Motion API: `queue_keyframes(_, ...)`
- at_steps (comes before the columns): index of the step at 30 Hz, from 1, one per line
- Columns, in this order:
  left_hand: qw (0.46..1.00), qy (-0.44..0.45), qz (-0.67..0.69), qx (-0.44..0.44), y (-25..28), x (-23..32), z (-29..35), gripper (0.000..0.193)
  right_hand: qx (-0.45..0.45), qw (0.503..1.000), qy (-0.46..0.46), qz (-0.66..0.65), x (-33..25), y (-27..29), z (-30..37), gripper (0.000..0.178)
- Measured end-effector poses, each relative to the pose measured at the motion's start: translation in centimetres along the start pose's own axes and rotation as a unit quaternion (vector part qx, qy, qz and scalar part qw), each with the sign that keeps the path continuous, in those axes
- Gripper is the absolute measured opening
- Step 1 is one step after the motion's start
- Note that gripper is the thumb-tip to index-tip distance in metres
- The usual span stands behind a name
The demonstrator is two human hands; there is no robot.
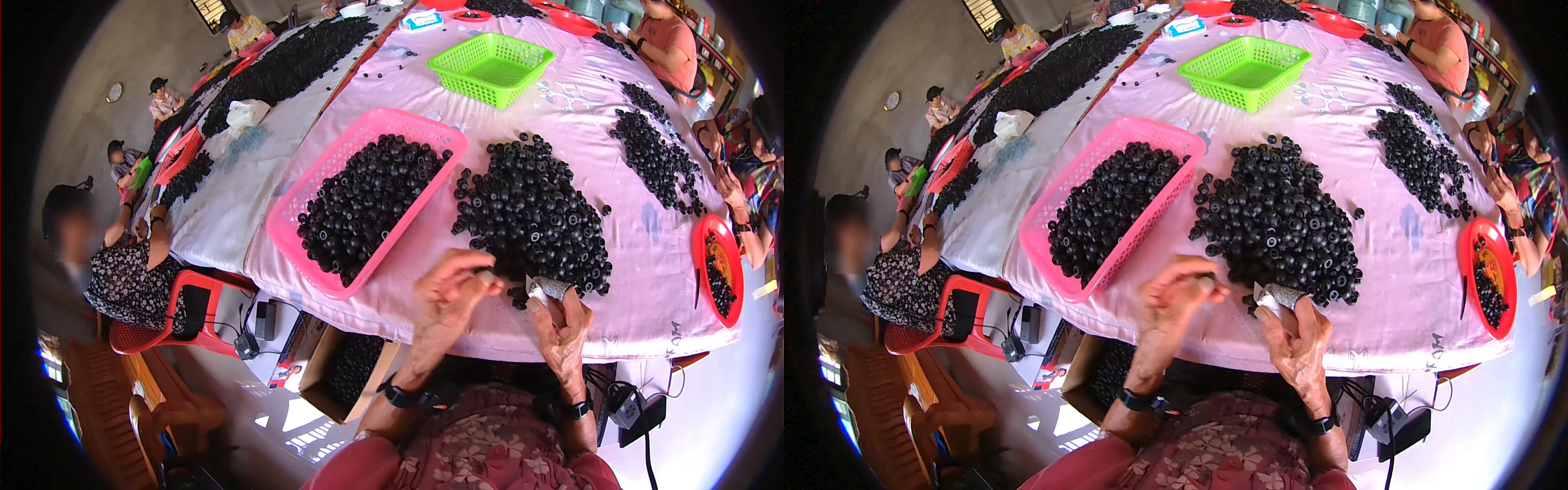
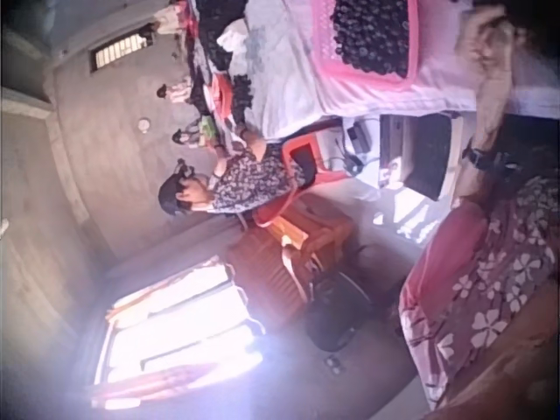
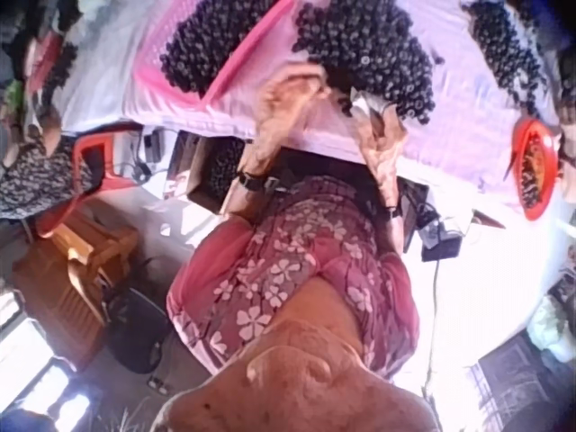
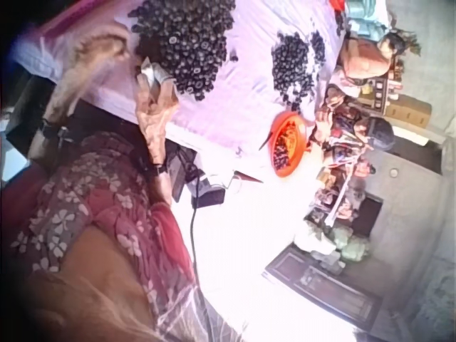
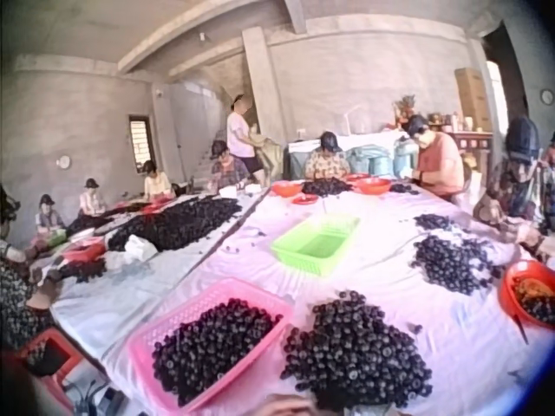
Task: Assembling small black plastic rings or grommets on a production table.
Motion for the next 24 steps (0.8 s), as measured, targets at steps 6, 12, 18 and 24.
queue_keyframes(6, 0.899, -0.173, -0.319, 0.245, 5.2, 7.7, -3.4, 0.016, -0.009, 1.0, -0.017, 0.007, 0.0, 0.3, 0.0, 0.026)
queue_keyframes(12, 0.801, -0.297, -0.451, 0.26, 4.8, 7.0, -3.8, 0.013, -0.015, 1.0, -0.007, 0.019, 0.1, 0.3, 0.0, 0.027)
queue_keyframes(18, 0.905, -0.146, -0.396, 0.054, 0.8, 0.9, -4.1, 0.023, -0.02, 1.0, -0.008, -0.007, 0.5, 0.5, 0.0, 0.027)
queue_keyframes(24, 0.874, -0.131, -0.467, -0.003, 1.1, -1.9, -4.7, 0.021, -0.027, 0.999, 0.0, 0.035, 0.6, 0.6, 0.2, 0.027)
Point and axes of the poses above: each hand's wrist, its own z-axis away from the middle knuckle, its own y-axis out of the back of the hand, x = y × z, the point moved 2 cm from there along -z, towards the middle knuckle, and after that the axes turned 1 degree about z, right-handed, at the moved point
